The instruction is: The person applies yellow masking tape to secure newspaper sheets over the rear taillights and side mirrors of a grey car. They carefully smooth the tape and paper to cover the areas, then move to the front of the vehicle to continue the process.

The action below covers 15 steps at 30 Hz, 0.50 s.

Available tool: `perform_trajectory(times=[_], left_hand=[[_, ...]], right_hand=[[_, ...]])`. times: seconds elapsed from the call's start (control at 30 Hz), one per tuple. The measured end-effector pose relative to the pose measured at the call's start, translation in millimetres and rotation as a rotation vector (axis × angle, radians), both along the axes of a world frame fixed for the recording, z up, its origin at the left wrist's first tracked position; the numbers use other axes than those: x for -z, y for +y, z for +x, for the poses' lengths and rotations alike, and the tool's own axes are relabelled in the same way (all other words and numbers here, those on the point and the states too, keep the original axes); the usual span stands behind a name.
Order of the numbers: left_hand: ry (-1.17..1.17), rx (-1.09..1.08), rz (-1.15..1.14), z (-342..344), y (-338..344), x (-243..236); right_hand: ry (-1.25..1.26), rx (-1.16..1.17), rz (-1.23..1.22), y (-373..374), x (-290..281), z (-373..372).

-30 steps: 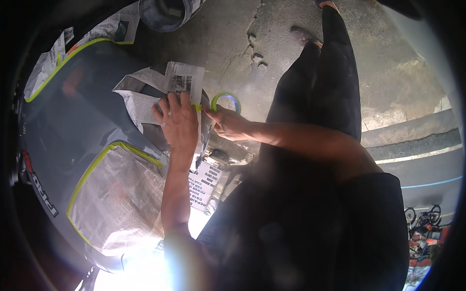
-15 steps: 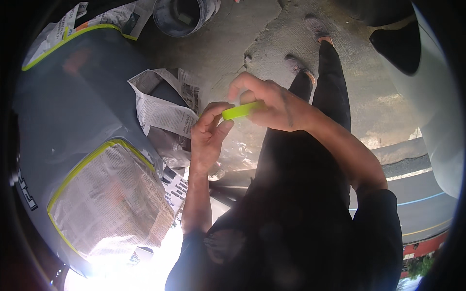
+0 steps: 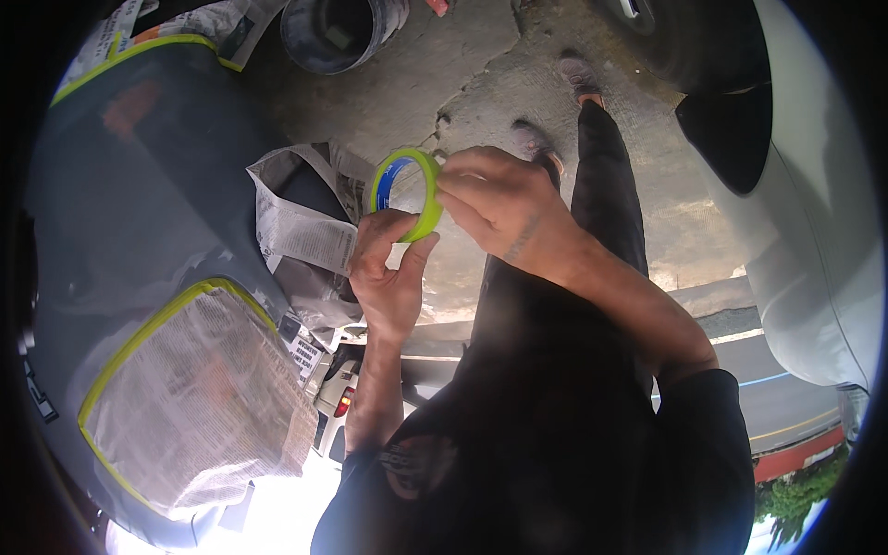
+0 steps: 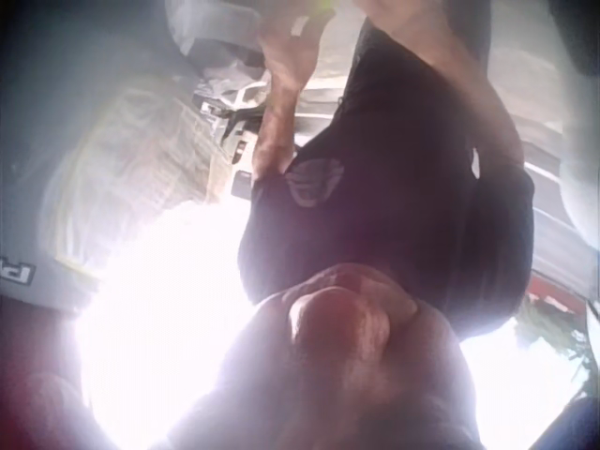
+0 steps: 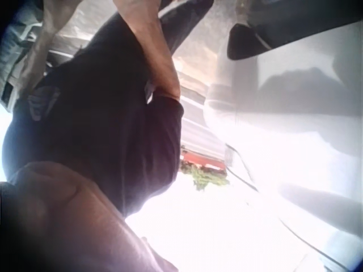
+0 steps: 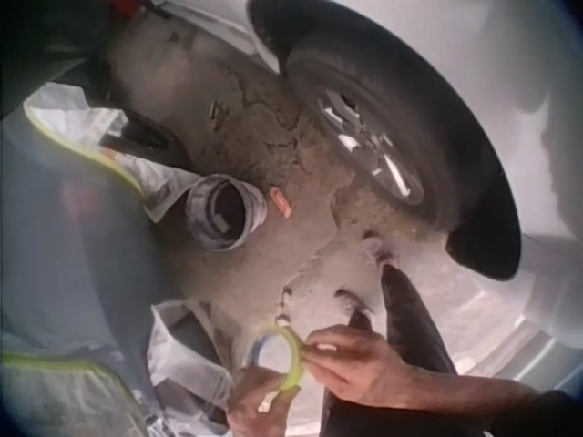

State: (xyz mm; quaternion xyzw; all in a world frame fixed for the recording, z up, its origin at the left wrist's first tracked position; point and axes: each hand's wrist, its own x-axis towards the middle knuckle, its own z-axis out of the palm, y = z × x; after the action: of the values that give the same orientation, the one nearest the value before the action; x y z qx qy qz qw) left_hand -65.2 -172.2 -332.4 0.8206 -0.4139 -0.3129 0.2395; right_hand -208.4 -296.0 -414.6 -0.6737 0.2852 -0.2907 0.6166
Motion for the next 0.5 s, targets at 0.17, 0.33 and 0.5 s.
perform_trajectory(times=[0.17,0.33,0.5], left_hand=[[-0.01,-0.002,-0.019,1,-7,3],[0.005,-0.047,0.025,3,-16,7],[0.007,-0.091,0.047,5,-25,9]], right_hand=[[-0.024,-0.041,0.013,-16,6,6],[0.01,-0.059,0.064,-22,15,15],[0.022,-0.106,0.153,-36,15,22]])
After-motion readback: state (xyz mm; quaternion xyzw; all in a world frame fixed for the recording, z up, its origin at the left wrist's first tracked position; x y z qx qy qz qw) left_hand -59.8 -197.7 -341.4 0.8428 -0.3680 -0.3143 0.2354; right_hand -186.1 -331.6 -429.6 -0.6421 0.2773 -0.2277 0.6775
